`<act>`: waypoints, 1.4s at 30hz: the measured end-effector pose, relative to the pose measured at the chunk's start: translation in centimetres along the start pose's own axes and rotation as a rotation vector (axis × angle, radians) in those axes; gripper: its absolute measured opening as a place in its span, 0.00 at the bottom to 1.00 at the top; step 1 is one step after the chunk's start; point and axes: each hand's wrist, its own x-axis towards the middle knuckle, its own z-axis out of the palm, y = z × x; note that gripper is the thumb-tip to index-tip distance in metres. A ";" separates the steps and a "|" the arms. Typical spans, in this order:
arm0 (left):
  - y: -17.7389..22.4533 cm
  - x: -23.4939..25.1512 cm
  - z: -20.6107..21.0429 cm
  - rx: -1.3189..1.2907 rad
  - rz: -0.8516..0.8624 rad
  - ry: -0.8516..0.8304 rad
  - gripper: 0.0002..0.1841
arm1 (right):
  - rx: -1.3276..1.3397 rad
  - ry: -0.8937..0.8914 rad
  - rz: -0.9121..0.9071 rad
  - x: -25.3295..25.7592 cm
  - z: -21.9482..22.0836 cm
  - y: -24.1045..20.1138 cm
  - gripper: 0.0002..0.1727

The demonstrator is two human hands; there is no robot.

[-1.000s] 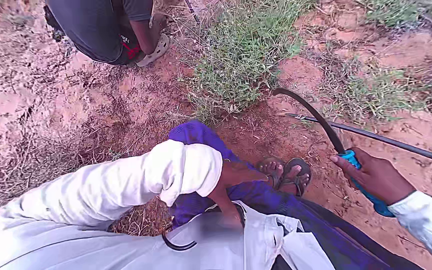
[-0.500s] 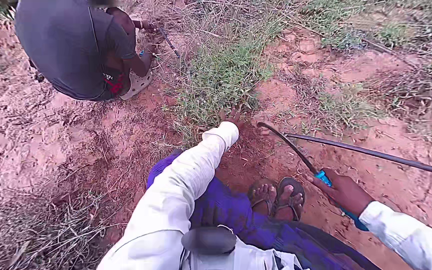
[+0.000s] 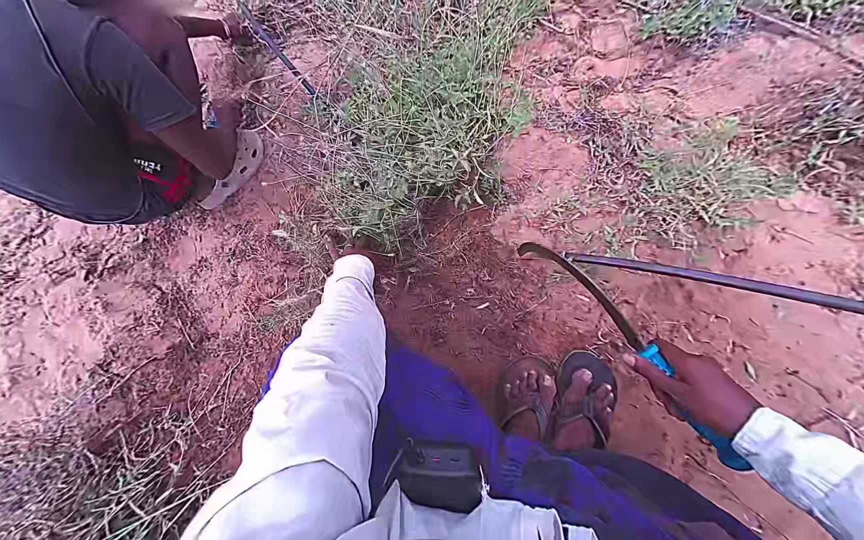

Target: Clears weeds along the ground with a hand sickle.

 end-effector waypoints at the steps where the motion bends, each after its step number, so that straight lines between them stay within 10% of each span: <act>1: -0.9 0.7 0.9 -0.035 0.008 0.017 0.37 | 0.018 -0.008 0.007 0.2 0.2 -0.6 0.28; 5: 0.8 -2.4 -4.7 -0.110 0.208 -0.243 0.27 | 0.093 -0.028 -0.005 2.3 1.3 -4.1 0.28; 11: 1.3 -8.5 -9.5 -0.484 0.006 0.160 0.21 | 0.556 -0.003 0.083 8.0 5.9 -10.8 0.26; 14: 4.1 -9.8 -8.3 -0.367 0.275 0.418 0.24 | 0.825 -0.032 0.194 9.8 9.2 -12.9 0.28; 18: 9.7 -7.1 -3.6 0.049 0.566 0.147 0.41 | 0.979 -0.063 0.199 11.4 11.5 -13.1 0.26; 23: 8.0 -0.8 2.1 0.059 0.185 0.144 0.37 | 0.858 -0.133 0.167 11.6 9.2 -10.9 0.25; 31: 4.0 0.5 -3.6 -0.249 -0.056 0.007 0.29 | 0.757 -0.189 0.065 12.3 8.0 -8.3 0.23; 42: 3.0 -1.4 -6.2 -0.247 -0.140 0.023 0.26 | 0.949 -0.252 0.073 21.1 16.8 -21.4 0.32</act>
